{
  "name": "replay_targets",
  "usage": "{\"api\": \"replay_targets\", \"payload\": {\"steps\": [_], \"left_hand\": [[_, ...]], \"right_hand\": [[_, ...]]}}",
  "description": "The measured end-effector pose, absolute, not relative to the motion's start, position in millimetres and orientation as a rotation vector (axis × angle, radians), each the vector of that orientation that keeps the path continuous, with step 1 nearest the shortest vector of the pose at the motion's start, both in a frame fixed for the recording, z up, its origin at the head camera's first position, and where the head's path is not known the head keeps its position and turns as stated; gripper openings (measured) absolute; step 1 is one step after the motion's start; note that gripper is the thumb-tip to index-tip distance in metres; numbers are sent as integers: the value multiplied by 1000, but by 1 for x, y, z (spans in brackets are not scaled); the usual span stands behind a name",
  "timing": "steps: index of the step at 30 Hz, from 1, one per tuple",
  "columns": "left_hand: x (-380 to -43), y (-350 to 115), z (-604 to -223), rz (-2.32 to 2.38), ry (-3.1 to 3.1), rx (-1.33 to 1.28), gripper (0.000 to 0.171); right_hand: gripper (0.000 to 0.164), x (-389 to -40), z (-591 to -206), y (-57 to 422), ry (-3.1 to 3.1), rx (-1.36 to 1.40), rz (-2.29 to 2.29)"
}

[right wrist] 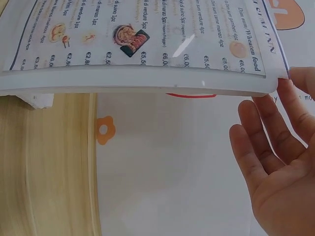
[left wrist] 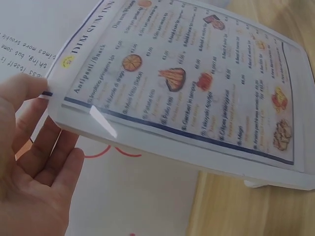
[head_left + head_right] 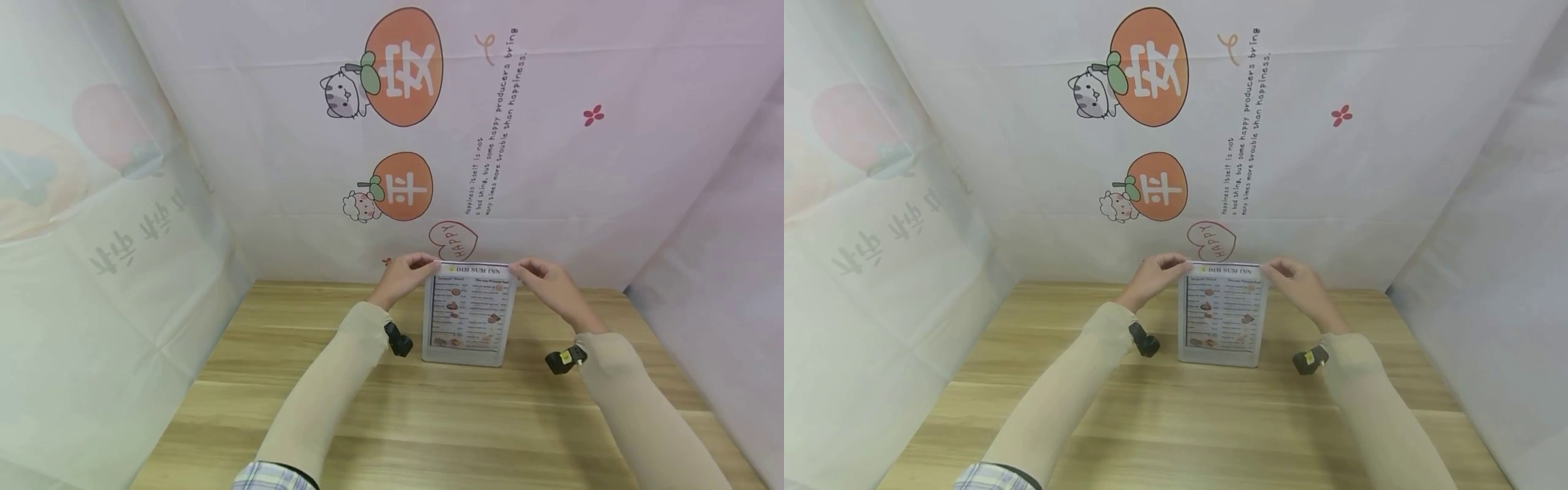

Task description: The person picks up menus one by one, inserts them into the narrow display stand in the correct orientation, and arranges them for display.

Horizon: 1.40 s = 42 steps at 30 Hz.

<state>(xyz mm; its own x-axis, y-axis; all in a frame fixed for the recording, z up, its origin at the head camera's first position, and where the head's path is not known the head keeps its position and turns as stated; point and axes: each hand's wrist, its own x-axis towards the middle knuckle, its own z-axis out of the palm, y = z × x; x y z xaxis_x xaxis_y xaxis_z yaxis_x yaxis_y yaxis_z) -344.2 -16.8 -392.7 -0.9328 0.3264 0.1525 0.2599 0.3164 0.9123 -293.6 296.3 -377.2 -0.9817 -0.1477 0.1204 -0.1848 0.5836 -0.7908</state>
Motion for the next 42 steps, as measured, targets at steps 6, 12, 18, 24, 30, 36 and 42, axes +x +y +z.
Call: {"api": "replay_targets", "payload": {"steps": [6, 12, 18, 24, 30, 36, 42], "left_hand": [[-345, -10, -383, 1685, 2536, 541, 39], [-343, -3, -375, 1666, 2583, 491, 41], [-343, 2, -373, 1634, 2630, 442, 39], [-344, 6, -376, 1620, 2639, 425, 36], [-342, 5, -376, 1622, 2610, 440, 36], [-341, 2, -378, 1623, 2606, 490, 36], [-338, -1, -382, 1633, 2605, 487, 34]], "right_hand": [[69, -298, -371, 291, -2762, 269, 1353], [77, -303, -367, 287, -2770, 257, 1329], [76, -305, -366, 285, -2757, 264, 1316], [68, -306, -366, 283, -2765, 237, 1290], [63, -308, -369, 284, -2760, 247, 1298], [65, -307, -370, 284, -2772, 260, 1314], [73, -304, -371, 286, -2799, 294, 1307]]}}
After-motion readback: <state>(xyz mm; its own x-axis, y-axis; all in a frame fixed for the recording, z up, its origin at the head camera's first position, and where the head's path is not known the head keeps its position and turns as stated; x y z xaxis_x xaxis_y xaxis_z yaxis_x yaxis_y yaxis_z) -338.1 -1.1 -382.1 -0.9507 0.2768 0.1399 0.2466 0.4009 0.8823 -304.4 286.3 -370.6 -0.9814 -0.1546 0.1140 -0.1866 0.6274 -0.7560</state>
